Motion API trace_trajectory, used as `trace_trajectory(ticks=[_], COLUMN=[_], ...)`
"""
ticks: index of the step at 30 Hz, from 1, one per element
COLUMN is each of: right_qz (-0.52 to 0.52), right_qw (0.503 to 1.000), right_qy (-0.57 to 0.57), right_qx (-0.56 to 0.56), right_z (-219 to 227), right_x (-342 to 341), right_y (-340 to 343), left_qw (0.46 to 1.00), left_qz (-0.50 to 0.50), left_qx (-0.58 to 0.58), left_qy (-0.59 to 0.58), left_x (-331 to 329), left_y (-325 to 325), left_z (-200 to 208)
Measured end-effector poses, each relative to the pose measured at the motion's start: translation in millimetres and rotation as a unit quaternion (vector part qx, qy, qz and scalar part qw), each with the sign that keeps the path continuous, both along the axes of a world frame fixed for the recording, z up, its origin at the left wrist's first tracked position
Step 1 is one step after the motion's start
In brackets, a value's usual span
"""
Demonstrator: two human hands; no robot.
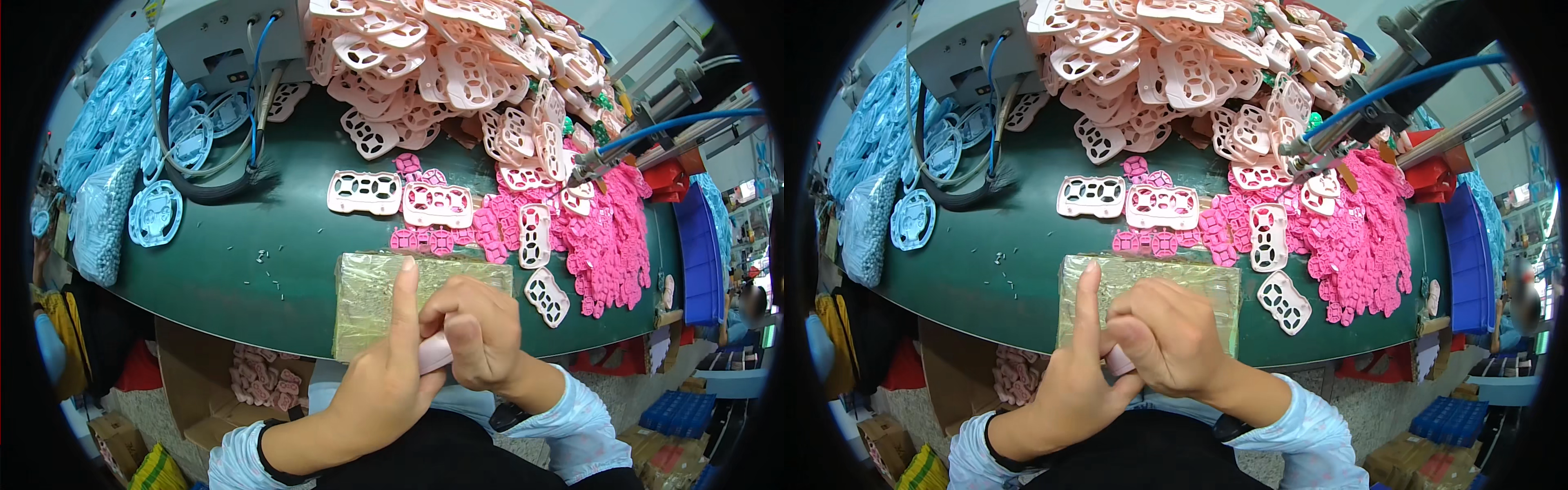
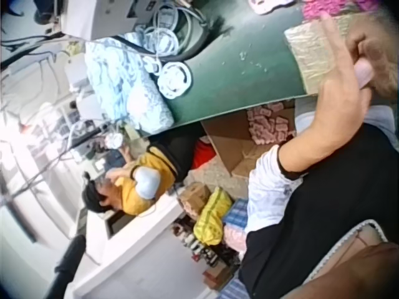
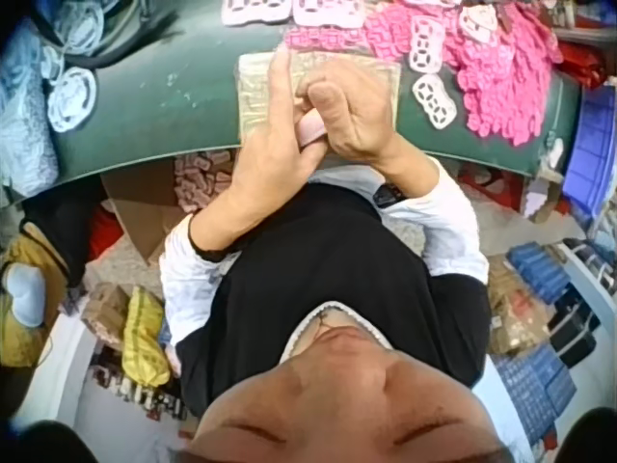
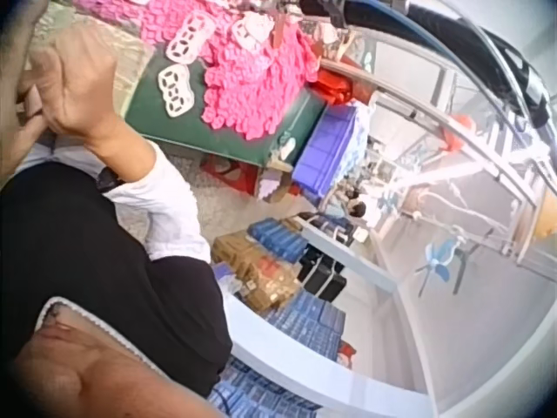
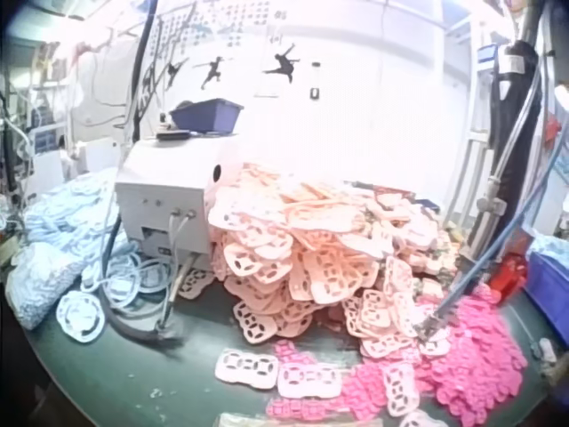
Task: Assembling electronic circuit boards into pink plastic toy housings and using a pneumatic screwdriver to secure them.
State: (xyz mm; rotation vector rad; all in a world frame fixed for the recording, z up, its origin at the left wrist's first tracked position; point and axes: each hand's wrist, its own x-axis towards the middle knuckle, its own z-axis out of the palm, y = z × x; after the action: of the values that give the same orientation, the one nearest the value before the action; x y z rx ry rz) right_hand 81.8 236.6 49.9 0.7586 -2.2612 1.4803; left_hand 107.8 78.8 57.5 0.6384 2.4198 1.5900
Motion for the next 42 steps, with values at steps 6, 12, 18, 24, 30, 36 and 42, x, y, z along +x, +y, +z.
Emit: trace_trajectory(ticks=[6,12,18,24,30,36,42], right_qz=[-0.138,-0.149,-0.134,-0.082,-0.045,0.029,0.048], right_qw=[0.971,0.906,0.861,0.901,0.996,0.986,0.988], right_qy=[-0.141,-0.269,-0.254,-0.269,0.035,0.027,-0.131], right_qx=[-0.135,-0.291,-0.420,-0.331,0.062,0.164,0.067], right_z=[-0.2,-16.1,-5.7,-3.7,7.6,5.0,-16.1], right_x=[7.3,1.4,12.8,6.7,1.2,25.7,28.0], right_y=[-7.3,8.0,6.0,11.2,30.5,42.5,50.6], left_qw=[0.994,0.991,0.991,0.984,0.937,0.775,0.971], left_qz=[0.001,0.006,-0.021,-0.006,0.114,0.016,-0.006], left_qx=[-0.049,-0.030,-0.068,-0.084,0.227,0.310,-0.120], left_qy=[0.098,0.129,0.115,0.159,-0.239,-0.551,0.206], left_x=[3.0,-0.5,1.2,8.7,-13.6,-27.8,-13.9], left_y=[22.3,34.9,33.6,38.2,9.8,-22.3,-22.6], left_z=[-4.1,-19.9,-21.8,-24.6,-22.0,18.4,-16.2])
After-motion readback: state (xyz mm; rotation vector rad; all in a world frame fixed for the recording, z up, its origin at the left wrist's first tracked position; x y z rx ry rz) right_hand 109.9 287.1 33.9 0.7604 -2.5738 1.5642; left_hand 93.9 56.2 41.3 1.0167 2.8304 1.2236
